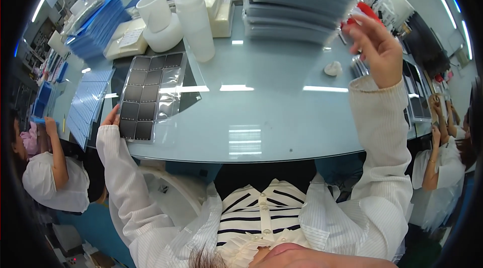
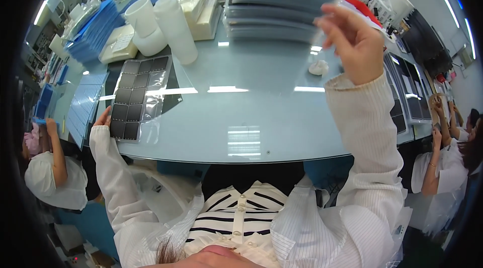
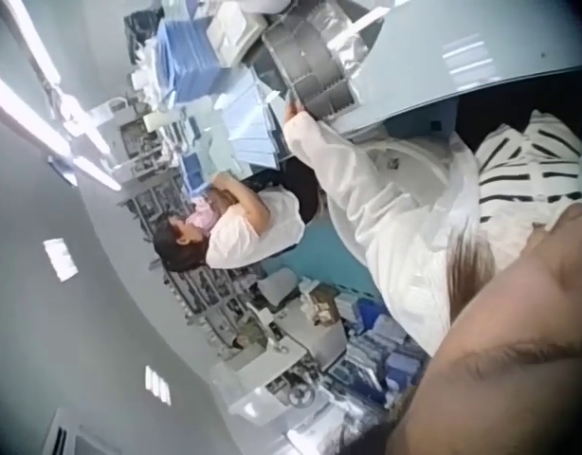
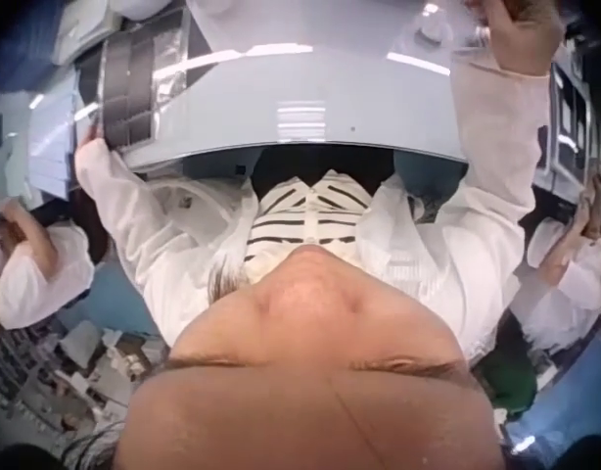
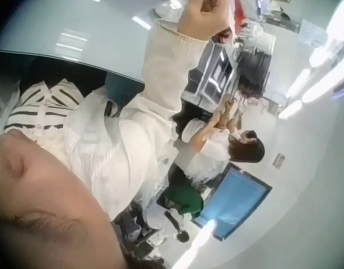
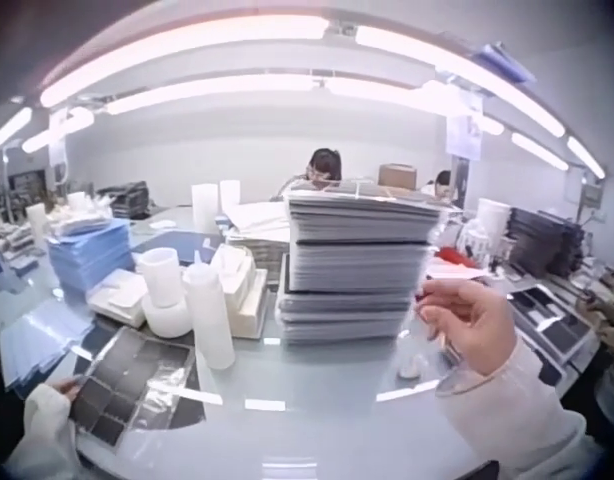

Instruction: The recorder cleans and inspects electronic film sheets using a white wipe on a light-table workbench.

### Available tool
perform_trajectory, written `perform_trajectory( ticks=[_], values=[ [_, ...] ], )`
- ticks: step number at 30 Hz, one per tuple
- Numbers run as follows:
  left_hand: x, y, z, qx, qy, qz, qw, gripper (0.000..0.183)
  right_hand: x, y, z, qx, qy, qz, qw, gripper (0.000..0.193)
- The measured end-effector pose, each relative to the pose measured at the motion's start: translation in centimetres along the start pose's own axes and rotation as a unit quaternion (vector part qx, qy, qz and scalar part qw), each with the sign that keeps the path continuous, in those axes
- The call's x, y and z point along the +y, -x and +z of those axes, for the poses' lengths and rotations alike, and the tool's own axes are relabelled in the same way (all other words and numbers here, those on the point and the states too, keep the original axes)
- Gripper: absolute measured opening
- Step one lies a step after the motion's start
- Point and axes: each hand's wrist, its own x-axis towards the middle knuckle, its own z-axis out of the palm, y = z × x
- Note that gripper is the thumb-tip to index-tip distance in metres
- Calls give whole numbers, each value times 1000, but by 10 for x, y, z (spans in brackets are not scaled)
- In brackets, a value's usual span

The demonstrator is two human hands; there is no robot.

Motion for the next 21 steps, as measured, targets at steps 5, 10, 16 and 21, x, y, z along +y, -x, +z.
perform_trajectory(
  ticks=[5, 10, 16, 21],
  values=[
    [-22, 3, -11, 168, -183, -55, 967, 39, -9, -77, -19, 218, 390, -345, 826, 25],
    [20, 43, 9, 284, -242, 107, 922, 40, 16, -140, -21, 178, 528, -430, 711, 43],
    [114, 109, 52, 278, -178, 121, 936, 36, 10, -137, -19, 70, 478, -204, 851, 23],
    [179, 140, 133, 113, -36, 92, 989, 25, -7, -97, -22, 175, 436, -374, 800, 19]
  ],
)
